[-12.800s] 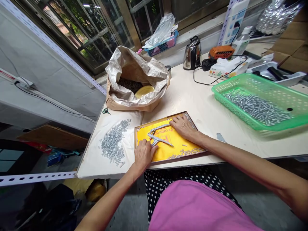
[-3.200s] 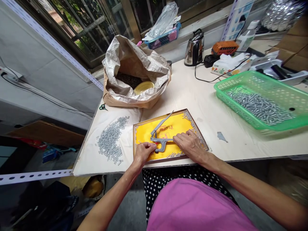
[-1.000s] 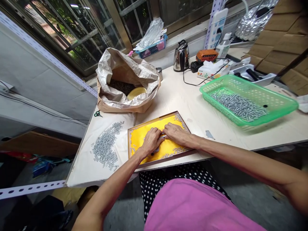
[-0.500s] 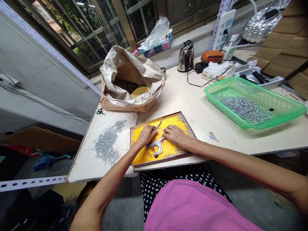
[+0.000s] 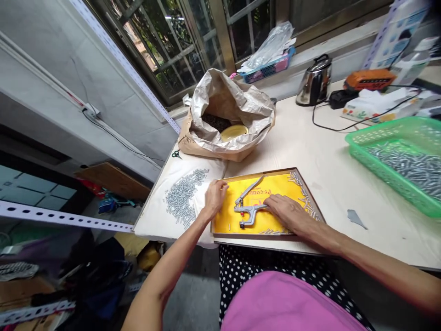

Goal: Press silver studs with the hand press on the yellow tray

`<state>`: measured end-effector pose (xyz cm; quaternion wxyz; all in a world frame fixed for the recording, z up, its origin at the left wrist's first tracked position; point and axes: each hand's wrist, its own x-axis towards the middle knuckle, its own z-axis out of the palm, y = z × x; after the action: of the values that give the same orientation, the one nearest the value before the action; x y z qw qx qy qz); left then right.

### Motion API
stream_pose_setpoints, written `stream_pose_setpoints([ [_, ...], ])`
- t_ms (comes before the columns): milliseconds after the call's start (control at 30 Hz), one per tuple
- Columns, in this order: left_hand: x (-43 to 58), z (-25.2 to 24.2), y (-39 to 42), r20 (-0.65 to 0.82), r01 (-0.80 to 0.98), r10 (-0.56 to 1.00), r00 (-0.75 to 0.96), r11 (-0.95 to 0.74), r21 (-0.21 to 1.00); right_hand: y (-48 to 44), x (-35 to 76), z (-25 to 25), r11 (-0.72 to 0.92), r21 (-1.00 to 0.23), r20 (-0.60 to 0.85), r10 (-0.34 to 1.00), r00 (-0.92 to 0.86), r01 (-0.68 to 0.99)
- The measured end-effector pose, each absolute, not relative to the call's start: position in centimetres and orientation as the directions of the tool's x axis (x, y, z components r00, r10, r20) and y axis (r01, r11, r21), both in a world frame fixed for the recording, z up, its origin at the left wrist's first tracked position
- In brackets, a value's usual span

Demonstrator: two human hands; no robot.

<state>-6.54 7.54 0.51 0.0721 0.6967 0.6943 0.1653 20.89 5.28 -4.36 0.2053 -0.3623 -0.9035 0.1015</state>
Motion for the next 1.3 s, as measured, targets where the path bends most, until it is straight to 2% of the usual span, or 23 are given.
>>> stream_pose_setpoints([
  [100,-11.8,1.7,6.4,0.160,0.962,0.959,-0.233,0.203,0.183,4.6,22.0,-4.2,0.666,-0.366,0.325,0.746,-0.582,0.650],
  [200,-16.1,1.6,5.8,0.140,0.948,0.937,-0.320,0.317,0.045,3.7,22.9,-4.5,0.616,-0.322,0.347,0.783,-0.516,0.719],
  [267,-17.9,1.2,5.9,0.109,0.958,0.954,-0.281,0.285,-0.026,3.1,23.1,-5.0,0.587,-0.316,0.355,0.802,-0.481,0.745],
  [467,-19.0,0.4,7.7,-0.051,0.985,0.999,-0.008,-0.001,-0.170,2.4,22.9,-5.4,0.550,-0.301,0.348,0.824,-0.447,0.779],
  [667,-18.8,0.3,8.6,-0.099,0.982,0.993,-0.068,0.049,-0.180,2.3,22.6,-4.8,0.530,-0.315,0.322,0.840,-0.437,0.787],
  [767,-18.9,1.0,8.7,-0.069,0.985,0.990,-0.123,0.113,-0.133,2.3,22.6,-4.7,0.516,-0.326,0.301,0.851,-0.431,0.792],
  [833,-18.3,1.7,8.6,0.011,0.988,0.988,-0.153,0.153,-0.028,2.2,22.6,-4.7,0.511,-0.329,0.290,0.855,-0.429,0.794],
  [933,-15.5,2.6,7.9,0.062,0.945,0.978,-0.201,0.176,0.277,2.2,22.5,-4.4,0.501,-0.339,0.269,0.863,-0.428,0.796],
  [1000,-12.4,2.5,6.7,-0.039,0.858,0.982,-0.183,0.179,0.481,2.2,22.5,-4.2,0.492,-0.352,0.244,0.870,-0.429,0.796],
  [1067,-8.9,1.8,5.3,-0.089,0.802,0.993,-0.080,0.117,0.585,2.3,22.5,-3.9,0.494,-0.360,0.219,0.870,-0.442,0.792],
  [1167,-5.1,0.2,3.4,-0.045,0.818,0.993,0.113,-0.067,0.572,2.4,22.5,-3.5,0.513,-0.346,0.207,0.858,-0.470,0.785],
  [1300,-4.0,-1.3,2.5,-0.014,0.870,0.960,0.281,-0.248,0.426,2.5,22.4,-3.4,0.515,-0.289,0.217,0.856,-0.469,0.807],
])
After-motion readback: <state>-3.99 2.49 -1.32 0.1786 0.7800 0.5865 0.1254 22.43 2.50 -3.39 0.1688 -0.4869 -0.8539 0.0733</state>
